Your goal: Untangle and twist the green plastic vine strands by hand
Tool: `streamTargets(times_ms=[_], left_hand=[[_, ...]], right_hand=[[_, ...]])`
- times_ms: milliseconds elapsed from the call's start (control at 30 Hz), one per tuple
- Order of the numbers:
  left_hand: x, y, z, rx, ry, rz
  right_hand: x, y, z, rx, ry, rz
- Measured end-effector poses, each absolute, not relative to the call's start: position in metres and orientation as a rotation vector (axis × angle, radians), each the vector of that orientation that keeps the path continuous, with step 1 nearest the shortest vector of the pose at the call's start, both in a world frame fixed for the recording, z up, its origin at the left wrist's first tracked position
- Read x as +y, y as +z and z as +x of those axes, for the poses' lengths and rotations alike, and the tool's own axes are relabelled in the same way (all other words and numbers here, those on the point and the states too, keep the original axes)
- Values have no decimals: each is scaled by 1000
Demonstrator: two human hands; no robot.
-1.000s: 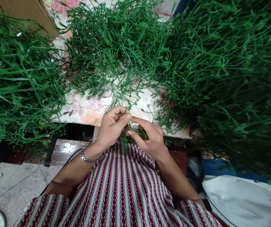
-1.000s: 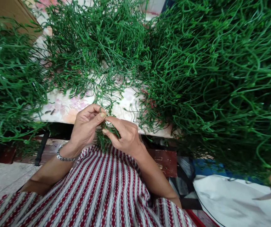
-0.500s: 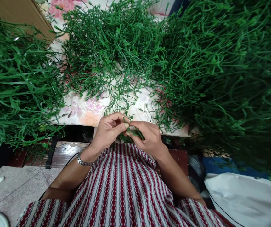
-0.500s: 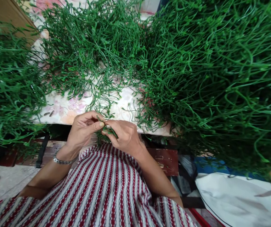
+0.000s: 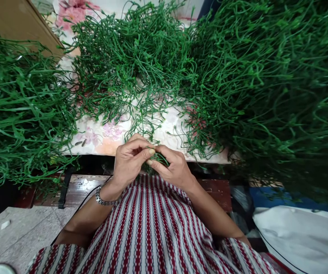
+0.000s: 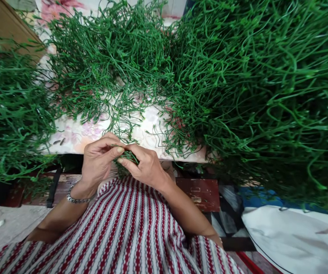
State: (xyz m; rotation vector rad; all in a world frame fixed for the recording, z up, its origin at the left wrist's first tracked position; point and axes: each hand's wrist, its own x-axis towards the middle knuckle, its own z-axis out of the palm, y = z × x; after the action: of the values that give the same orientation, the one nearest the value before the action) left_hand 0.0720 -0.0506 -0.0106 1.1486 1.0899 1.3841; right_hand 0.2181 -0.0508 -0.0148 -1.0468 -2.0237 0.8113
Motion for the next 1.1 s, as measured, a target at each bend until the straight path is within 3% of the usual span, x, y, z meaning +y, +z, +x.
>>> streamTargets(times_ms=[467, 733, 1100], left_hand=[[-48, 5, 71, 787, 1187, 724], [-49, 3, 80, 935, 1237, 813], [-48, 6, 72, 665, 1023, 516]], right_hand=[[-47, -12, 224, -1882, 1264, -899], [-51, -14, 223, -1963, 1122, -1101], [-39, -11, 229, -1880, 1434, -607]])
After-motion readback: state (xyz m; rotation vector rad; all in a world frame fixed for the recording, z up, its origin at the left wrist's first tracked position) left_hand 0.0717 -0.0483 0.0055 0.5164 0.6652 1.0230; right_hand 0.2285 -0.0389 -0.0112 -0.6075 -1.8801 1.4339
